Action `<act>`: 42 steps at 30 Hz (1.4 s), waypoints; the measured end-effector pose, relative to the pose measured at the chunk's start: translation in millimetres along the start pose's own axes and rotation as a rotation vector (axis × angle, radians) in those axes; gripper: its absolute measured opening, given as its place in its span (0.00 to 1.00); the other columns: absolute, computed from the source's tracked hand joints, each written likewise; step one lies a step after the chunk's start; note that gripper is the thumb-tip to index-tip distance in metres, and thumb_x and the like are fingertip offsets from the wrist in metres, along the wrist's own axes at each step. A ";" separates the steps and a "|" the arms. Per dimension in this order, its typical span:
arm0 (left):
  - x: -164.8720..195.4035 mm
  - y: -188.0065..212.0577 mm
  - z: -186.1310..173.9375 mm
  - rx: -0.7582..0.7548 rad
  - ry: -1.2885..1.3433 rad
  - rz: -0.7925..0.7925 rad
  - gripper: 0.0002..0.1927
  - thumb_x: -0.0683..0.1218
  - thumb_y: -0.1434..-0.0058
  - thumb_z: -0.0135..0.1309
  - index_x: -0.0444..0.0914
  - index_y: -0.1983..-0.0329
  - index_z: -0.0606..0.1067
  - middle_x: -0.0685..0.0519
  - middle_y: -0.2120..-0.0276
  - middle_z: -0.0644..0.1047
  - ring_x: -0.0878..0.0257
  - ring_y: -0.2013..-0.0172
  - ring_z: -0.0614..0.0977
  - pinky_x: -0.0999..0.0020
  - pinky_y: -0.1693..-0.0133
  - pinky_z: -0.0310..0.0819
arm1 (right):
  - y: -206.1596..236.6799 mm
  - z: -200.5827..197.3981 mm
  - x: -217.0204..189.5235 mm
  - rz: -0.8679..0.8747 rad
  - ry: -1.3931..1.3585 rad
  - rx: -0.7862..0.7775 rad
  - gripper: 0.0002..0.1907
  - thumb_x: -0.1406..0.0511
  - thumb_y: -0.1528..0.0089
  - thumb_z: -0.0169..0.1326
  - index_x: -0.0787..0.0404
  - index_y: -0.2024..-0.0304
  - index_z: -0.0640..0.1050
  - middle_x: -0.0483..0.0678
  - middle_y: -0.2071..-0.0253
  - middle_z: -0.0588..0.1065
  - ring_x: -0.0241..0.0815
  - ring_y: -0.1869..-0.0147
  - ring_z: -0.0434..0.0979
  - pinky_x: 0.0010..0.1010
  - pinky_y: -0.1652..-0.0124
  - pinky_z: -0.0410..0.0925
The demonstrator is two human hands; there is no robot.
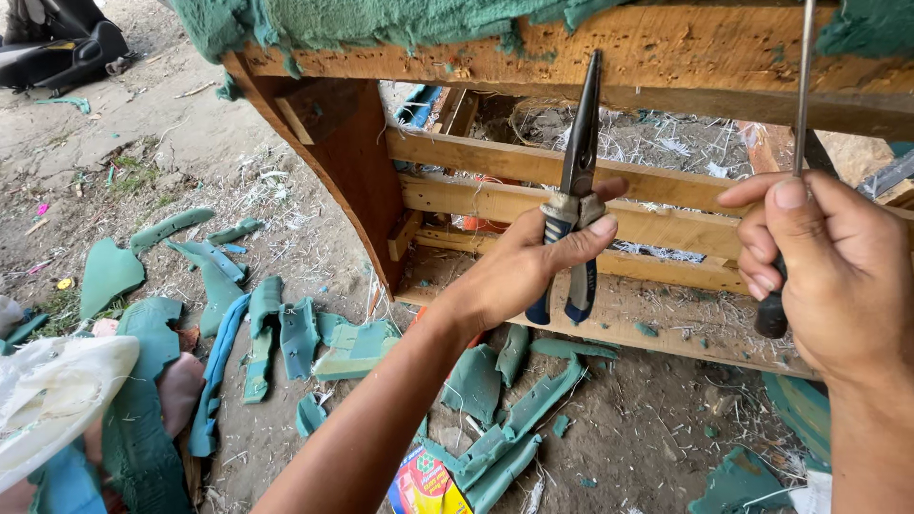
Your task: The person uses a screwdriver and pliers to pry and pull away green fabric and foam from a wooden chair frame. They repeatedly insert the screwdriver under the fabric edge, lever it loose, and pull off sections, occasionally using pliers to grip and remove stubborn pieces.
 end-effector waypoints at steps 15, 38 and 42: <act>10.7 10.2 -29.7 0.008 0.065 -0.267 0.37 0.66 0.39 0.51 0.34 0.39 0.73 0.52 0.66 0.84 0.72 0.82 0.73 0.73 0.81 0.74 | -0.3 3.6 3.9 -0.026 0.034 -0.048 0.19 0.61 0.23 0.42 0.75 0.51 0.74 0.45 0.73 0.64 0.32 0.74 0.62 0.25 0.73 0.61; 28.8 7.9 -13.5 -0.267 0.425 -0.232 0.33 0.64 0.33 0.49 0.35 0.37 0.70 0.45 0.50 0.82 0.68 0.80 0.77 0.73 0.73 0.77 | -0.4 1.7 9.4 -0.015 0.041 -0.074 0.21 0.59 0.23 0.42 0.75 0.51 0.74 0.45 0.73 0.65 0.32 0.74 0.63 0.25 0.74 0.61; 19.5 0.0 -21.1 -0.228 0.379 -0.191 0.28 0.63 0.25 0.48 0.32 0.56 0.73 0.42 0.64 0.84 0.69 0.81 0.70 0.73 0.78 0.64 | -0.9 3.1 10.0 -0.018 0.041 -0.087 0.22 0.59 0.23 0.41 0.75 0.51 0.74 0.45 0.74 0.65 0.32 0.74 0.63 0.25 0.74 0.61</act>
Point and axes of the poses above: each hand's wrist, its own y-axis away from the middle knuckle, its own z-axis out of the palm, x = y × z, the point moved 10 cm from there along -y, towards the middle knuckle
